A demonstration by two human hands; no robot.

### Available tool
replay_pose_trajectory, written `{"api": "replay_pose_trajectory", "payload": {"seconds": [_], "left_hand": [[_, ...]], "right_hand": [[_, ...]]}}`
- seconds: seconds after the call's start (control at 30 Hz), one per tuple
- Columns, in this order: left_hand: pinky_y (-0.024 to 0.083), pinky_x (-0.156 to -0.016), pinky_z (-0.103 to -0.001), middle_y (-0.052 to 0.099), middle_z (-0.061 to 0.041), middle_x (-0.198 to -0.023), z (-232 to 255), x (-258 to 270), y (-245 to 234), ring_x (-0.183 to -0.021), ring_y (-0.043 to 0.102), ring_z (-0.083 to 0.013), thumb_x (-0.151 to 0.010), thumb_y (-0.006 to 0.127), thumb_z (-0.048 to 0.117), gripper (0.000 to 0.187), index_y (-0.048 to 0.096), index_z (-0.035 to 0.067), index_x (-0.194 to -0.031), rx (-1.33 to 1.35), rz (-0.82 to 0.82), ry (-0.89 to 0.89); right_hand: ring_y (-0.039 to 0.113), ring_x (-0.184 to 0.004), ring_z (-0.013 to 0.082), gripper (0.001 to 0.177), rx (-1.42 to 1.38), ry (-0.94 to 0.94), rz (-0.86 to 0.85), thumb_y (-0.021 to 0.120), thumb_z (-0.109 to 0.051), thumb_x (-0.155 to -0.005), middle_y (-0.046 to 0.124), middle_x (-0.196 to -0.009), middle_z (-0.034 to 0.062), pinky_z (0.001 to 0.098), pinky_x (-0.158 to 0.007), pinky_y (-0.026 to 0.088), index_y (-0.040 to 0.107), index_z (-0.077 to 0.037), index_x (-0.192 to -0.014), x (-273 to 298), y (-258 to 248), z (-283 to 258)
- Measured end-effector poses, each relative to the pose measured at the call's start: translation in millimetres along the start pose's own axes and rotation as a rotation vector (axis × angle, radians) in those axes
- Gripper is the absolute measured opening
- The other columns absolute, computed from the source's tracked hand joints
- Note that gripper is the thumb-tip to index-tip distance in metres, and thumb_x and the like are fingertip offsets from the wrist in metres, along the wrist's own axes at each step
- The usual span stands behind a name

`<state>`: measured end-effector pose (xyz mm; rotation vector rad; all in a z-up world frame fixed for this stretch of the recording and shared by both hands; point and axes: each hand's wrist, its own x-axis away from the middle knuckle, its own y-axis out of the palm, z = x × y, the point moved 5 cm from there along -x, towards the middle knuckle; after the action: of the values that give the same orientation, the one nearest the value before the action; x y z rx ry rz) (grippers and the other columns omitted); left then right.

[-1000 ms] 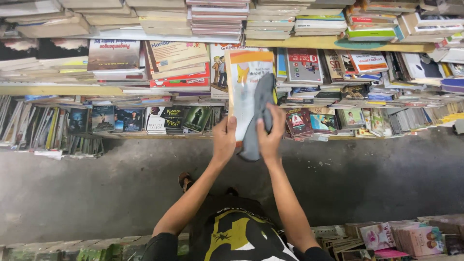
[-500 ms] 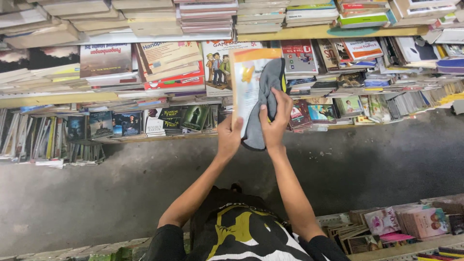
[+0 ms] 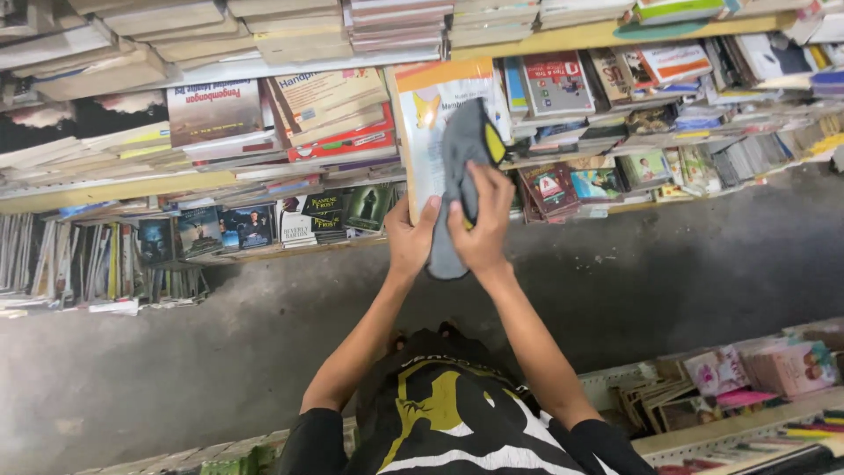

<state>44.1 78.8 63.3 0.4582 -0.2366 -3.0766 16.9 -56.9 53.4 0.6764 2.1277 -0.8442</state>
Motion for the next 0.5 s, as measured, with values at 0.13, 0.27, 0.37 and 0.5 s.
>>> {"api": "replay_pose_trajectory", "payload": {"seconds": [0.13, 0.27, 0.37, 0.5], "left_hand": [[0.042, -0.053, -0.025, 0.057, -0.004, -0.054, -23.8, 5.0, -23.6, -0.051, 0.050, -0.0072, -0.098, 0.071, 0.021, 0.028, 0.062, 0.011, -0.073, 0.063, -0.031, -0.021], [0.042, -0.053, -0.026, 0.057, -0.001, -0.057, -33.0, 17.4, -38.9, -0.059, 0.051, -0.0056, -0.096, 0.073, 0.022, 0.028, 0.061, 0.010, -0.073, 0.028, -0.062, -0.014], [0.043, -0.053, -0.024, 0.059, 0.001, -0.058, -10.5, 17.2, -43.8, -0.060, 0.052, -0.0032, -0.097, 0.071, 0.021, 0.027, 0.060, 0.012, -0.074, 0.065, -0.067, -0.027], [0.043, -0.054, -0.024, 0.059, -0.002, -0.055, 6.6, 8.5, -60.5, -0.053, 0.053, -0.0054, -0.101, 0.067, 0.026, 0.030, 0.062, 0.012, -0.075, 0.054, -0.047, -0.032]], "right_hand": [[0.056, -0.115, 0.0369, 0.053, 0.018, -0.077, -0.044, 0.064, -0.034, -0.091, 0.057, -0.128, 0.0168, 0.0495, -0.099, 0.041, 0.063, -0.002, -0.134, 30.5, 4.4, -6.5], [0.054, -0.114, 0.0395, 0.047, 0.036, -0.002, 0.012, 0.061, -0.024, -0.097, 0.054, -0.125, 0.0186, 0.0511, -0.100, 0.040, 0.058, -0.002, -0.139, 17.7, 2.8, -13.6], [0.054, -0.114, 0.0371, 0.047, 0.015, 0.014, 0.025, 0.060, -0.027, -0.097, 0.054, -0.126, 0.0162, 0.0502, -0.100, 0.040, 0.059, -0.004, -0.139, 23.4, 11.3, -33.4], [0.056, -0.115, 0.0388, 0.051, 0.026, -0.090, -0.046, 0.066, -0.031, -0.092, 0.057, -0.125, 0.0187, 0.0508, -0.100, 0.041, 0.065, -0.002, -0.133, 44.2, 27.7, -36.6]]}}
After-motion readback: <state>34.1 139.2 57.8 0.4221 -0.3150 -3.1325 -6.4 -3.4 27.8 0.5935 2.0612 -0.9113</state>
